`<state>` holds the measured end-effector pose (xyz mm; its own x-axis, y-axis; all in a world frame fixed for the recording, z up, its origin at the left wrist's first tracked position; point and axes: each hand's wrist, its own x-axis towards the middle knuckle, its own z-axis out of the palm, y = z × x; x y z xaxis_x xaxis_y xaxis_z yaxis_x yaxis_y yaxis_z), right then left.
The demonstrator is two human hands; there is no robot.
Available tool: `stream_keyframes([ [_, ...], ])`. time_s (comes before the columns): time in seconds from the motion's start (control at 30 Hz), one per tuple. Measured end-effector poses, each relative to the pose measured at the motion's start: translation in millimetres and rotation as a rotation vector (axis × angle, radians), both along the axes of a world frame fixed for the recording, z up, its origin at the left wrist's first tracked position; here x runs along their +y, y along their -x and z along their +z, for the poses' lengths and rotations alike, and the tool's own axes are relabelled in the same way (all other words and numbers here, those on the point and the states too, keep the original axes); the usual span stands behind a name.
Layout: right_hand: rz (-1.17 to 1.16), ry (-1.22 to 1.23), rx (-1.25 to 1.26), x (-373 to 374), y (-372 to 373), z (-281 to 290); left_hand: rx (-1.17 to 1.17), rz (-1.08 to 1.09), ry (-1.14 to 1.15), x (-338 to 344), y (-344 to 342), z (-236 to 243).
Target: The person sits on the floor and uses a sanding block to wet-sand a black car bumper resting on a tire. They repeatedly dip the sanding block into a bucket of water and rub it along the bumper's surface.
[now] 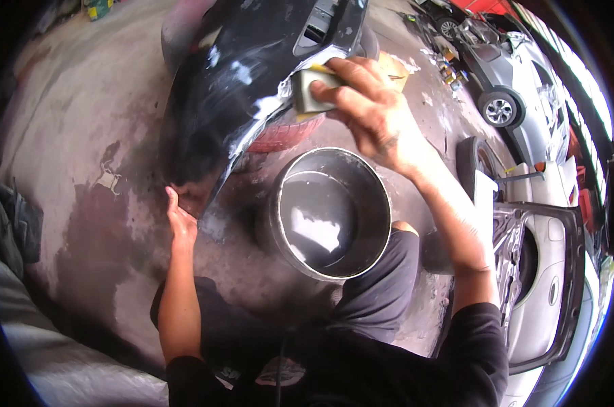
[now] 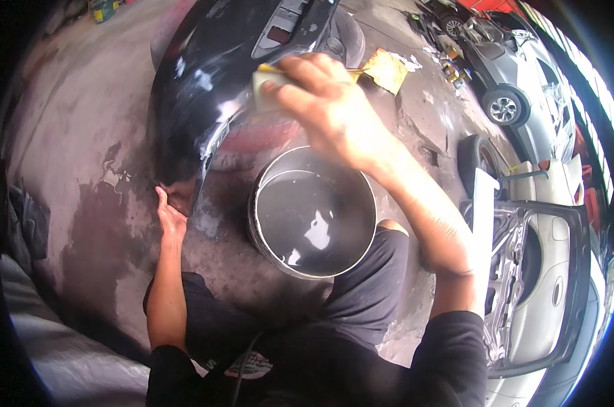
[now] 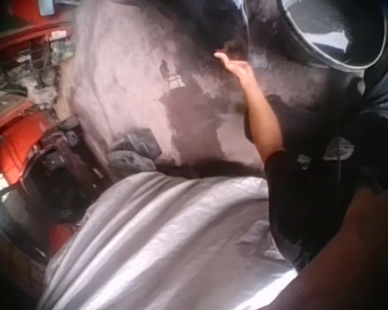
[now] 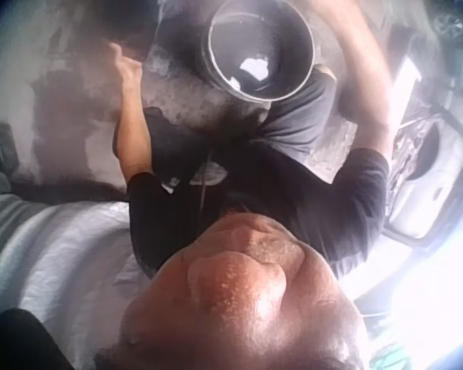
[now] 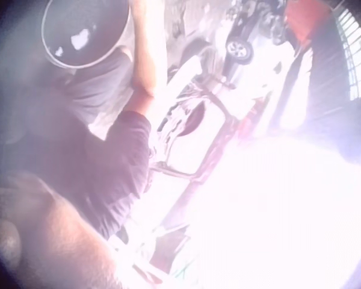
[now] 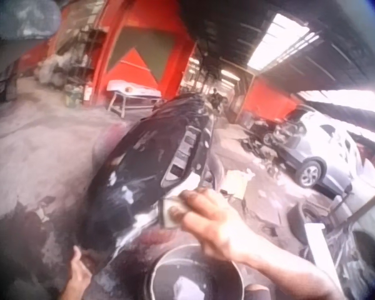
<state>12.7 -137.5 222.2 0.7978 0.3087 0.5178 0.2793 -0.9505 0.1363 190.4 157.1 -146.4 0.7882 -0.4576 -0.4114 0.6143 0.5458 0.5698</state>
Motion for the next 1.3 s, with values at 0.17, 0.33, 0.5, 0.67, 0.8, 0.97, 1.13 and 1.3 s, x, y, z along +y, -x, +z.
stream_keyframes([
  [0.17,-0.093,0.090,-0.095,-38,5,25,-0.022,-0.012,-0.026,-5,2,8],
  [0.33,0.067,0.026,-0.018,-2,-3,2,0.010,-0.015,0.011,2,-2,4],
  [0.5,-0.101,0.054,-0.098,-40,4,21,0.001,-0.022,0.021,-1,0,0],
  [0.67,0.021,0.046,-0.007,-1,2,7,-0.007,-0.015,0.016,-1,3,8],
  [0.8,-0.086,0.111,-0.085,-39,9,20,0.001,-0.068,0.054,-1,-1,-4],
  [0.97,0.033,0.002,-0.018,10,4,-5,-0.027,-0.041,-0.008,2,-2,-1],
  [1.13,-0.110,0.113,-0.175,-39,3,17,-0.042,-0.006,-0.056,3,-3,1],
  [1.3,0.042,0.024,-0.024,10,3,-5,-0.081,-0.067,0.020,1,-4,-3],
])
